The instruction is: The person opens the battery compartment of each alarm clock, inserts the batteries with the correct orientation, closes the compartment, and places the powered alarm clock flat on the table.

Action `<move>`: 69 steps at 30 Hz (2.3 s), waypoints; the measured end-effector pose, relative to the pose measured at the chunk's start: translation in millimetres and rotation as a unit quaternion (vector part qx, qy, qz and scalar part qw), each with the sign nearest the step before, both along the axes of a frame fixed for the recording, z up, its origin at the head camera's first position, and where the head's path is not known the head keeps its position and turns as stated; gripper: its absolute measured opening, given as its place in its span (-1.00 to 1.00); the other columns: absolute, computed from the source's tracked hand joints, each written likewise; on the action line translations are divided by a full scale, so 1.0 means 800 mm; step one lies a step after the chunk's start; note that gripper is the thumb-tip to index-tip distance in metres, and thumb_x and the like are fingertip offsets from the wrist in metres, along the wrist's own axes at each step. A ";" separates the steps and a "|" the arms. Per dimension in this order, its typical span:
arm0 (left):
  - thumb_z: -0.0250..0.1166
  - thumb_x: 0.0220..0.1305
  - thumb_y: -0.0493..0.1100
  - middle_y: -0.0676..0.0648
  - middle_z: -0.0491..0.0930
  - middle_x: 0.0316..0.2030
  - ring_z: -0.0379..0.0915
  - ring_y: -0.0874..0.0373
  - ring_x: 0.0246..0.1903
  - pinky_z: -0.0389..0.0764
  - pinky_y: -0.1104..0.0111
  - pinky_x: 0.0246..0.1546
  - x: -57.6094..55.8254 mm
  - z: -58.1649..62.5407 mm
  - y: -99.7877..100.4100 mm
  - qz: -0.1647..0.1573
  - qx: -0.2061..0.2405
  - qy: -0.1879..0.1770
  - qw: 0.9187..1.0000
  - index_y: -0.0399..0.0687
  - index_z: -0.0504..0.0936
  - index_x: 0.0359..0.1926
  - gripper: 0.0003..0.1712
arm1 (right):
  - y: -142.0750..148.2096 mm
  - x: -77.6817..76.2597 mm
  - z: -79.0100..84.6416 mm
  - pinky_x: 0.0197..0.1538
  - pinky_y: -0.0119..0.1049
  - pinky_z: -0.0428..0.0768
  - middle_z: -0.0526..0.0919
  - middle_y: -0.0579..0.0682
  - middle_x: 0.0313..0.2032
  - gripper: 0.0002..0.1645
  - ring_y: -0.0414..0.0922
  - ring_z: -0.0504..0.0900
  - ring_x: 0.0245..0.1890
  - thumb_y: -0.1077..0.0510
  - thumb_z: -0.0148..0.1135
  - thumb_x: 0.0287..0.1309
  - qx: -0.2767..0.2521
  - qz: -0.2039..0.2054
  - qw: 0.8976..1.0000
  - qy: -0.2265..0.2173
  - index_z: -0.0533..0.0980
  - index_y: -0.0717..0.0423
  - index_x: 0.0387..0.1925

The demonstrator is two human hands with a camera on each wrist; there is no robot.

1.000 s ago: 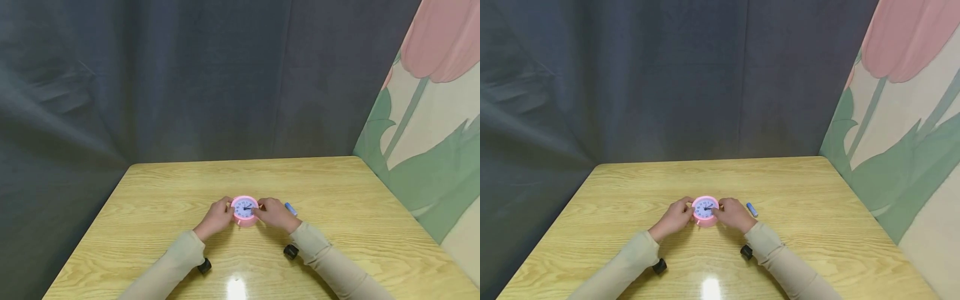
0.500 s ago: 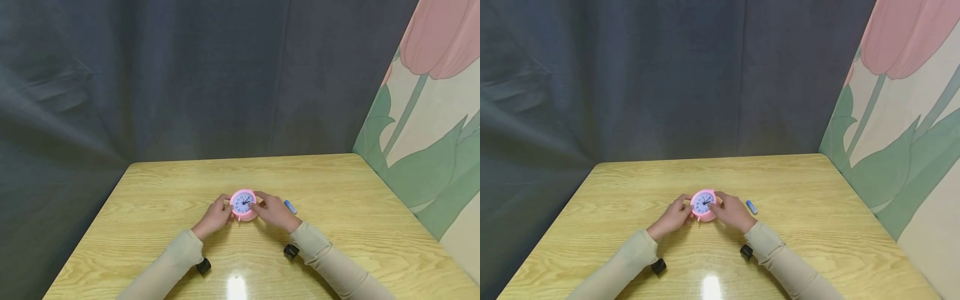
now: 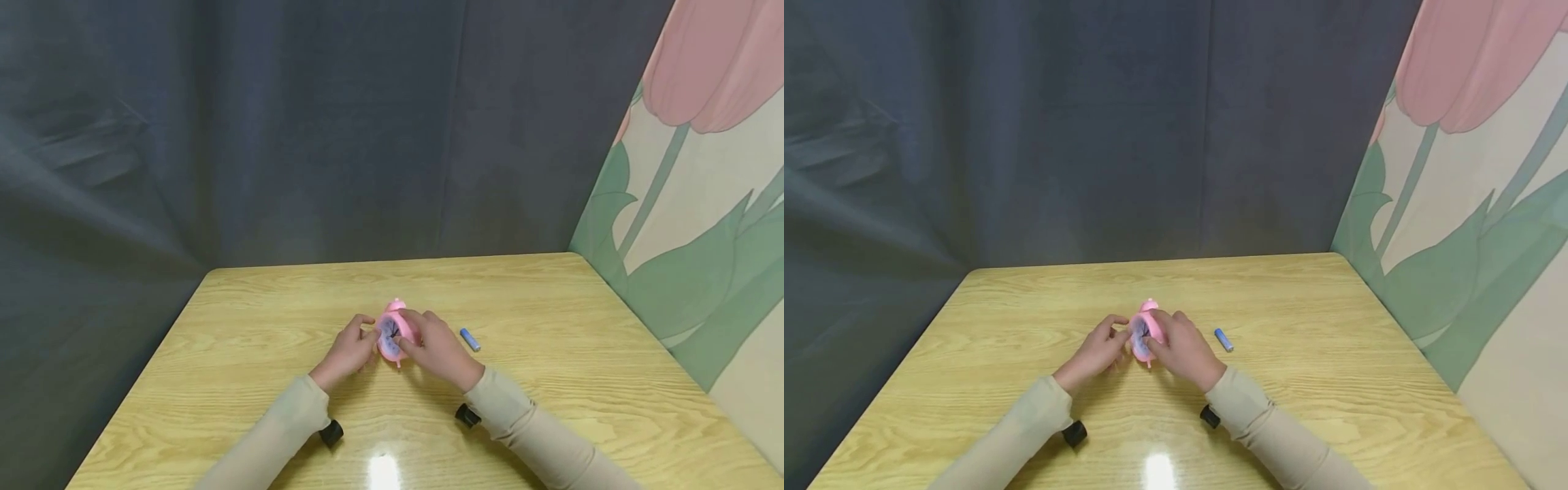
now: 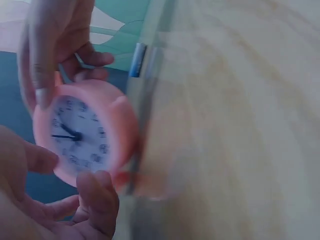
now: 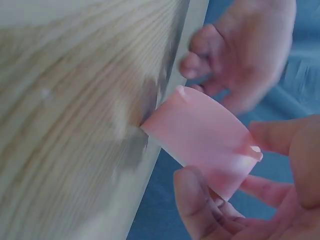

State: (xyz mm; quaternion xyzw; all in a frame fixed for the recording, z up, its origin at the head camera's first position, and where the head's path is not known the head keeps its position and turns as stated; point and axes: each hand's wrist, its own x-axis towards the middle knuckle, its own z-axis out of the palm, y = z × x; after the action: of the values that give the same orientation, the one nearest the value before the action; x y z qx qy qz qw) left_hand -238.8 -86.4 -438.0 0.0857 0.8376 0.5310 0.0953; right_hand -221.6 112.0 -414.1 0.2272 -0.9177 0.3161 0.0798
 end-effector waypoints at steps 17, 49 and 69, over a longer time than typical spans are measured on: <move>0.38 0.24 0.18 -0.15 0.54 0.09 0.40 -0.15 0.13 0.49 -0.01 0.01 0.013 0.027 0.008 0.027 -0.118 0.136 0.983 -0.14 0.47 0.22 -0.31 | -0.019 0.005 0.000 -0.45 -0.40 0.45 0.56 -0.07 -0.37 -0.33 -0.19 0.41 -0.41 0.09 0.50 0.04 -0.016 0.003 1.000 0.015 0.52 0.21 0.18; 0.16 0.47 0.06 -0.13 0.54 0.19 0.52 -0.03 0.04 0.56 0.08 0.03 -0.001 0.011 -0.035 -0.016 -0.048 0.071 0.996 -0.05 0.50 0.23 -0.55 | -0.011 -0.002 -0.007 -0.29 -0.37 0.57 0.67 -0.07 -0.32 -0.82 -0.11 0.62 -0.35 0.25 0.50 0.05 -0.003 0.044 0.999 0.006 0.59 0.03 -0.43; 0.12 0.31 -0.12 -0.08 0.64 -0.33 0.44 0.13 -0.39 0.48 0.30 -0.34 -0.006 0.013 -0.017 0.003 -0.128 0.067 0.990 -0.24 0.70 -0.08 -0.65 | -0.019 0.000 -0.009 -0.22 -0.31 0.61 0.65 -0.13 -0.41 -0.88 -0.17 0.62 -0.34 0.21 0.54 0.02 0.073 0.089 0.990 0.077 0.68 0.05 -0.44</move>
State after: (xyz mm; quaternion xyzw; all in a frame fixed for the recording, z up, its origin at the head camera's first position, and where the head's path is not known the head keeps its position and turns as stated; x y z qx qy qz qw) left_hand -243.4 -100.2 -427.8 0.1058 0.9033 0.4131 0.0474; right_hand -221.5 96.9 -421.2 0.3372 -0.9054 0.2358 0.1051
